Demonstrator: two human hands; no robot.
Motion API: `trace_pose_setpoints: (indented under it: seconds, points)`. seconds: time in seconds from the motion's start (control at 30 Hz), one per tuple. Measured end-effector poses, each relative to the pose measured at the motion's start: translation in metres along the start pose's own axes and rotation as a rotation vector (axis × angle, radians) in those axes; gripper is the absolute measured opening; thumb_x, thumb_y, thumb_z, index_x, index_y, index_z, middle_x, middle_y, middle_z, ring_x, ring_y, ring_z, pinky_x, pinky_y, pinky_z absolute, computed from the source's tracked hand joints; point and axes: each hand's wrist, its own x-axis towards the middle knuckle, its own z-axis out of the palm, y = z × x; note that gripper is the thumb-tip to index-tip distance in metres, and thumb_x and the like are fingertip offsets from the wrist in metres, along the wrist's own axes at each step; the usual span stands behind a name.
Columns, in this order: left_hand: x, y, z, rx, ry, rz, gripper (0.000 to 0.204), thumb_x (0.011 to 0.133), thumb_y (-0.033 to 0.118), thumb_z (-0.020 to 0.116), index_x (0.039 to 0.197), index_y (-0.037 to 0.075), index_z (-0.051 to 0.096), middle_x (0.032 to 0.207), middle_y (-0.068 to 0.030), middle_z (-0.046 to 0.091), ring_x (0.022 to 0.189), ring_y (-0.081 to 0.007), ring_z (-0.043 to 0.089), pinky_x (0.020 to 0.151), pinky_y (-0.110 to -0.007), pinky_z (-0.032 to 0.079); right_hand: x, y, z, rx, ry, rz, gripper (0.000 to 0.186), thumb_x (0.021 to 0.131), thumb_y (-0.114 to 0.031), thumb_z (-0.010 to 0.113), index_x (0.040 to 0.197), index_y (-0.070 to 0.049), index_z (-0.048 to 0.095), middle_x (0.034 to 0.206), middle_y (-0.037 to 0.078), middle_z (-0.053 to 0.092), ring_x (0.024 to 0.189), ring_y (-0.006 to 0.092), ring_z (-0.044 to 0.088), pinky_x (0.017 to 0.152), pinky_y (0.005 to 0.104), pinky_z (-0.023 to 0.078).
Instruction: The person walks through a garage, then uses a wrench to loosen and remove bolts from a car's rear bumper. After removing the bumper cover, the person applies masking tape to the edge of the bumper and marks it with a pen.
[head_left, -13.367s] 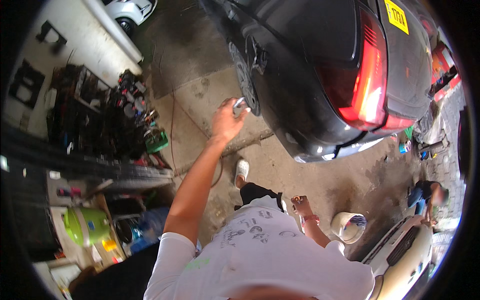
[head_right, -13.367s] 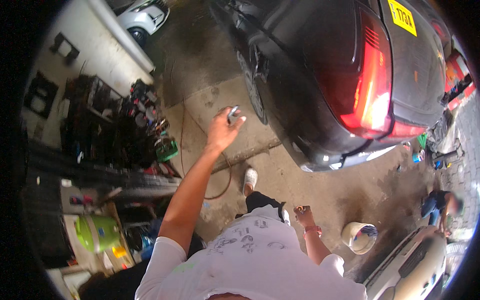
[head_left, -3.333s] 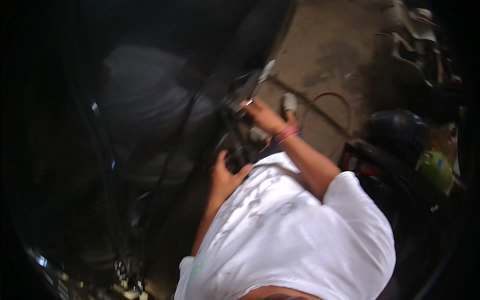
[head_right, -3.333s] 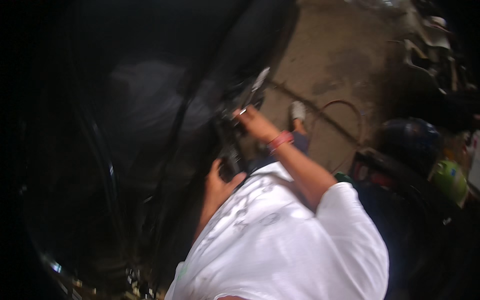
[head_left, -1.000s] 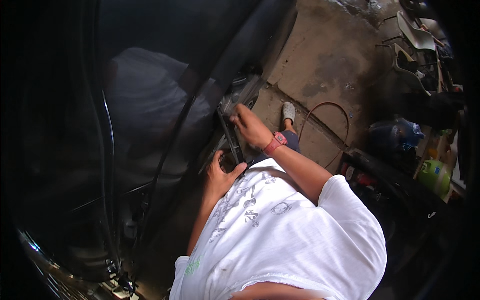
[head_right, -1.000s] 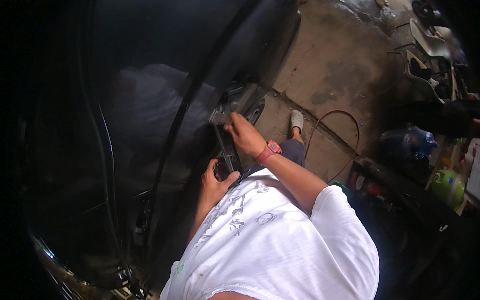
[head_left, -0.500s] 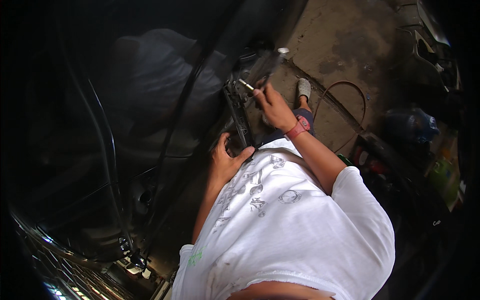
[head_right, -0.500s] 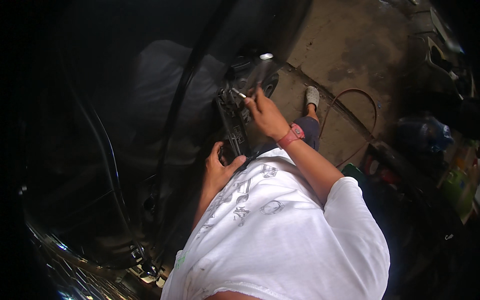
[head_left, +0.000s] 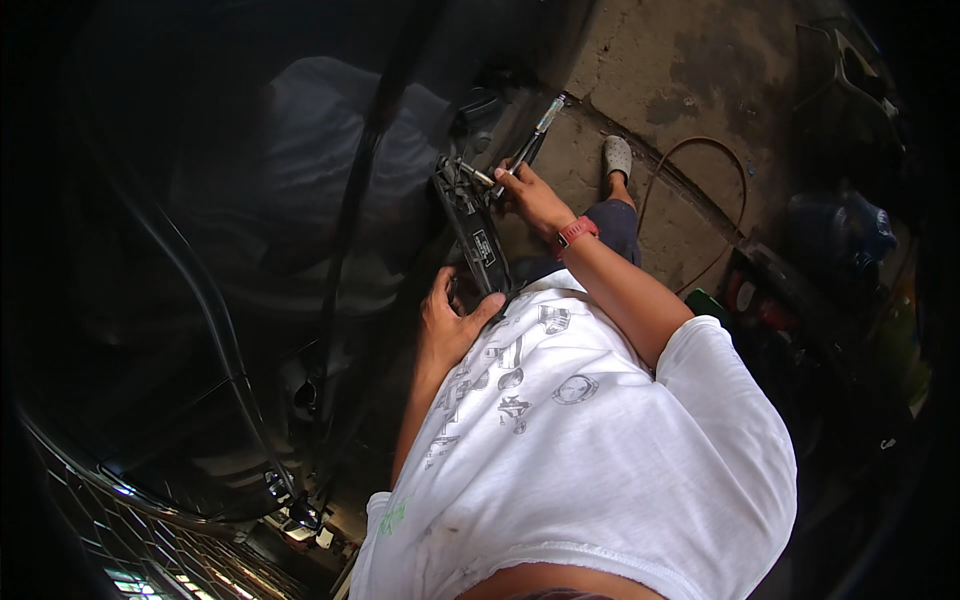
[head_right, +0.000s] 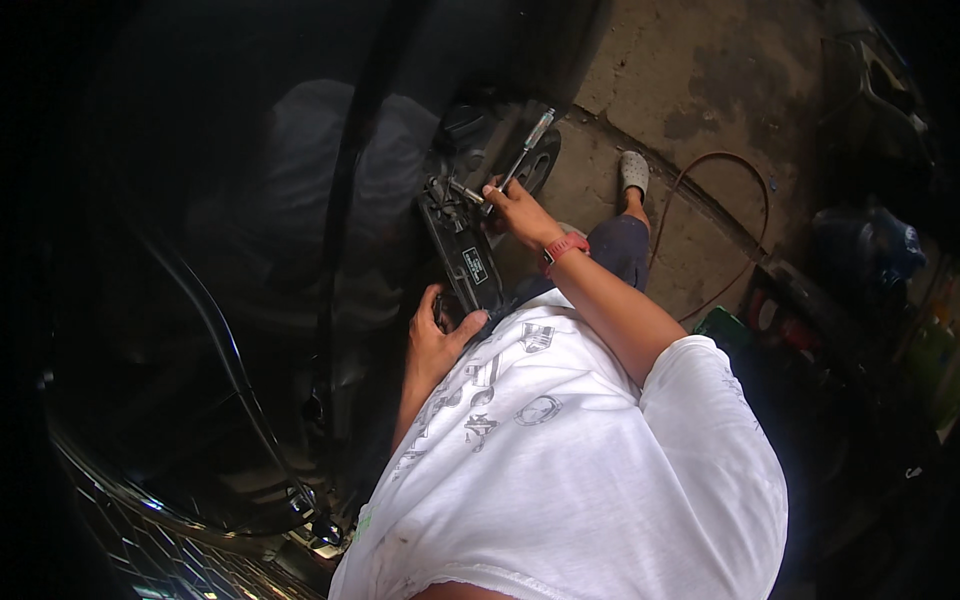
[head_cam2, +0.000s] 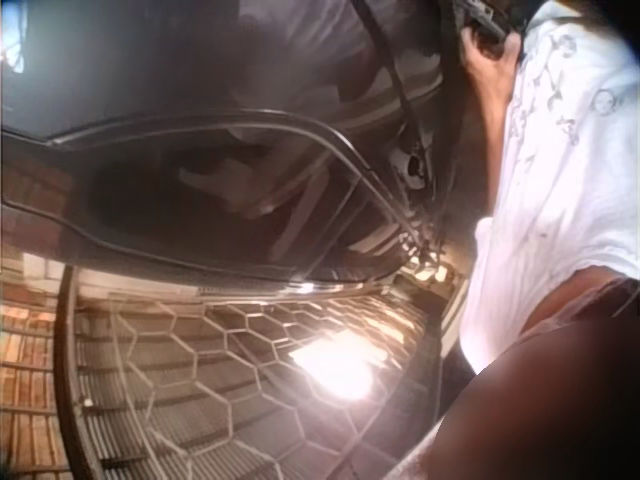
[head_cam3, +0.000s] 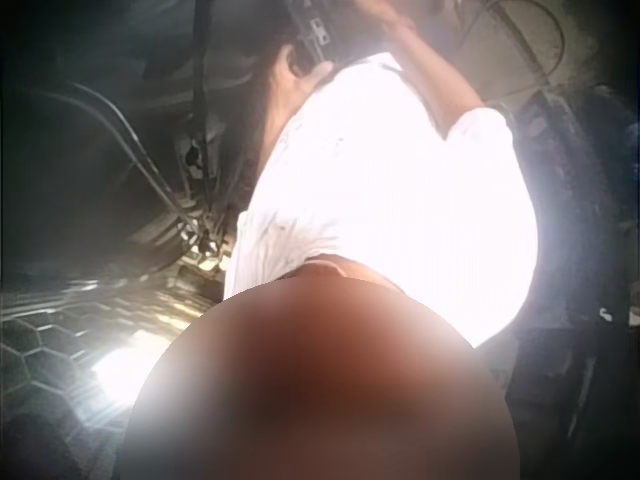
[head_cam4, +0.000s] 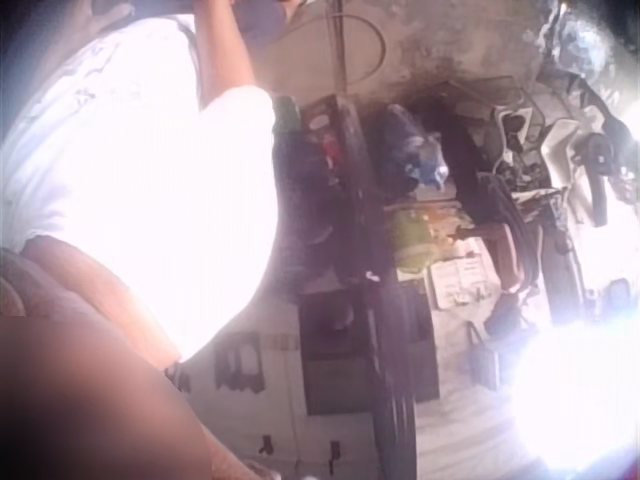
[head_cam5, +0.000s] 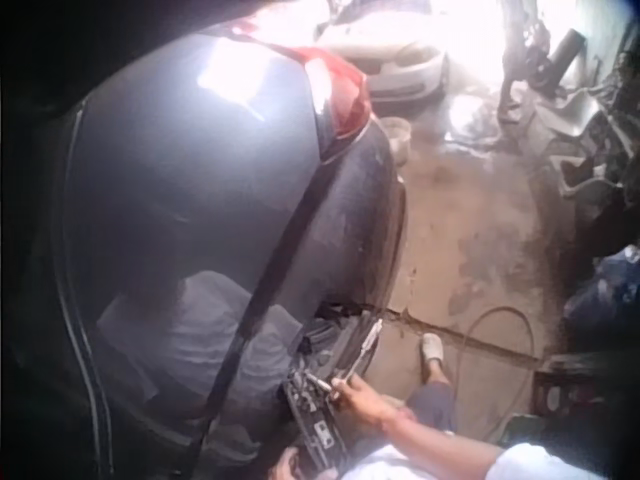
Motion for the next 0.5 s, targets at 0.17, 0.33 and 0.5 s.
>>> trace_pose_setpoints:
  seconds: [0.17, 0.33, 0.5]
  points:
    - [0.001, -0.004, 0.001, -0.004, 0.015, 0.044, 0.072, 0.084, 0.038, 0.095, 0.132, -0.003, 0.061, 0.115, -0.0188, 0.079, 0.104, -0.0263, 0.077, 0.091, -0.039, 0.059, 0.004, -0.006, -0.001, 0.126, -0.026, 0.054, 0.028, 0.113, -0.038, 0.059, 0.121, -0.011, 0.056, 0.105, 0.009, 0.075, 0.078, 0.0173, 0.069, 0.072, 0.0331, 0.055]
    - [0.003, -0.01, 0.001, -0.046, 0.006, 0.056, 0.072, 0.084, 0.039, 0.095, 0.131, -0.004, 0.062, 0.117, -0.0195, 0.078, 0.105, -0.0274, 0.077, 0.093, -0.04, 0.059, 0.009, -0.014, -0.005, 0.252, -0.084, 0.093, 0.029, 0.113, -0.037, 0.06, 0.123, -0.01, 0.054, 0.104, 0.011, 0.075, 0.074, 0.0182, 0.067, 0.07, 0.0335, 0.054]
    - [0.003, -0.011, 0.0, -0.09, -0.011, 0.032, 0.075, 0.083, 0.042, 0.095, 0.131, -0.004, 0.061, 0.119, -0.0201, 0.077, 0.107, -0.0283, 0.076, 0.094, -0.04, 0.059, 0.01, -0.01, -0.002, 0.229, -0.06, 0.024, 0.031, 0.112, -0.036, 0.061, 0.125, -0.008, 0.054, 0.104, 0.012, 0.074, 0.074, 0.0199, 0.065, 0.07, 0.0344, 0.055]
